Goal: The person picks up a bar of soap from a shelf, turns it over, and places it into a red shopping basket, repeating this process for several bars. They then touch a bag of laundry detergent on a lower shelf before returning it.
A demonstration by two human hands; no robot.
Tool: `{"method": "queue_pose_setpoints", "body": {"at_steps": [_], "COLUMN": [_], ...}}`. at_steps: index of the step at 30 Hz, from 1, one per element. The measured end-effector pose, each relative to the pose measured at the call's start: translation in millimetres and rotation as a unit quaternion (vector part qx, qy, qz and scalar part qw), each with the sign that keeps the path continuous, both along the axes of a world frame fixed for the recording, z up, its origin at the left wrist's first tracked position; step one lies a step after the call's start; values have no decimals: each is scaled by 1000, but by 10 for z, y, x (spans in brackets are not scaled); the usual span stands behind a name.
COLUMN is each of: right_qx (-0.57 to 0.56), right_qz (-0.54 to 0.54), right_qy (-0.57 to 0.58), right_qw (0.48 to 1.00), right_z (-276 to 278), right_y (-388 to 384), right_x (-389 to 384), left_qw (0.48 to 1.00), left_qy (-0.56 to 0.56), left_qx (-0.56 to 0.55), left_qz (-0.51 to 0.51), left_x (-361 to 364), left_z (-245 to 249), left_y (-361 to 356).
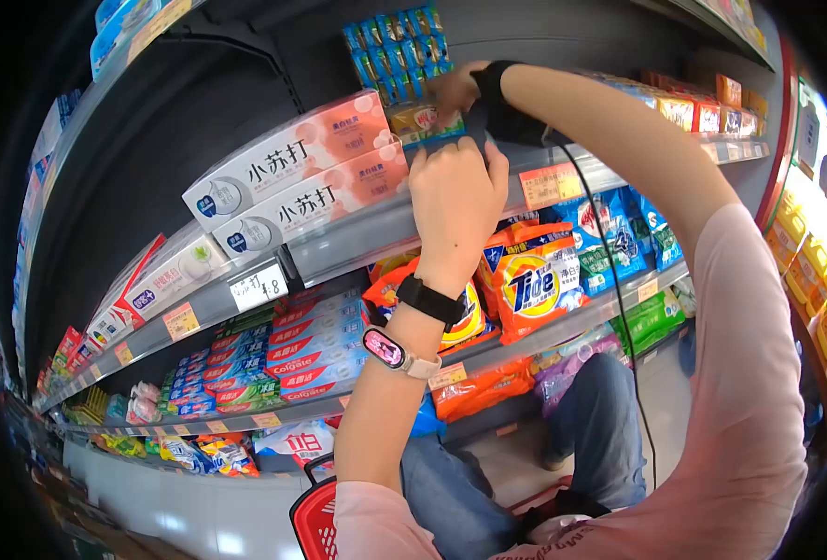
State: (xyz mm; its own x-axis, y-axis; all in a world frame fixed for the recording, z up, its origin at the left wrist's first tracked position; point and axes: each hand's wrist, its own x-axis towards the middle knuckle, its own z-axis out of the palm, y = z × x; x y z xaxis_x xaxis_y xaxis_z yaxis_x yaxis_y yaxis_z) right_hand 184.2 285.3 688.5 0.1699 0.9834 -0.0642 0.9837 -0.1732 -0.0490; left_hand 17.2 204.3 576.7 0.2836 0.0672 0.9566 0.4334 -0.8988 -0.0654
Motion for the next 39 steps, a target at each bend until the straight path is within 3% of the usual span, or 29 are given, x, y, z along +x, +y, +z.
{"method": "queue_pose_setpoints", "body": {"at_steps": [5,8,12,14,15,18,21,22,23,25,26,27,29,31,35,36,37,39], "right_qx": [32,49,26,3,1,54,126,167,158,393,448,498,521,493,379,326,279,119], "right_qz": [33,71,27,0,0,-15,17,7,8,165,221,279,307,322,370,384,410,344], "right_qy": [-18,51,21,192,190,80,50,-61,-65,-227,-220,-206,-149,-86,178,256,303,514], "right_qw": [999,995,999,981,982,995,991,984,985,876,838,795,782,804,829,825,814,777], "right_z": [-85,-80,-22,9,42,146,260,266,165,-61,-144,-231,-436,-725,-1632,-1867,-2115,-2609], "right_y": [60,31,-42,-173,-224,-437,-738,-844,-926,-1097,-1267,-1491,-1825,-2176,-2410,-2398,-2329,-2310], "right_x": [-47,-54,-124,-91,-76,-66,-59,-98,-76,5,-131,-342,-715,-1121,-1762,-1896,-2027,-2406], "left_qw": [1000,1000,1000,1000,1000,999,1000,997,997,999,994,996,985,970,977,970,977,897], "left_qy": [0,-3,-5,-1,5,15,2,49,45,19,-12,-20,-5,5,13,14,-13,-114], "left_qx": [2,1,0,-10,-21,-27,0,-47,-55,32,82,70,54,-65,-167,-226,-213,-426], "left_qz": [3,6,-2,2,5,11,6,24,23,-35,-74,-57,-166,-235,-129,-85,-30,23], "left_x": [4,10,-6,-13,-17,-20,-30,-54,-77,-117,-140,-233,-573,-999,-2006,-2280,-2514,-2974], "left_z": [-16,4,-2,5,7,13,26,32,27,45,25,13,-5,-212,-883,-1047,-1237,-1511], "left_y": [-3,-3,-6,-11,-15,-16,-11,-53,-62,-30,-6,-72,-328,-569,-972,-1095,-1166,-1477]}}
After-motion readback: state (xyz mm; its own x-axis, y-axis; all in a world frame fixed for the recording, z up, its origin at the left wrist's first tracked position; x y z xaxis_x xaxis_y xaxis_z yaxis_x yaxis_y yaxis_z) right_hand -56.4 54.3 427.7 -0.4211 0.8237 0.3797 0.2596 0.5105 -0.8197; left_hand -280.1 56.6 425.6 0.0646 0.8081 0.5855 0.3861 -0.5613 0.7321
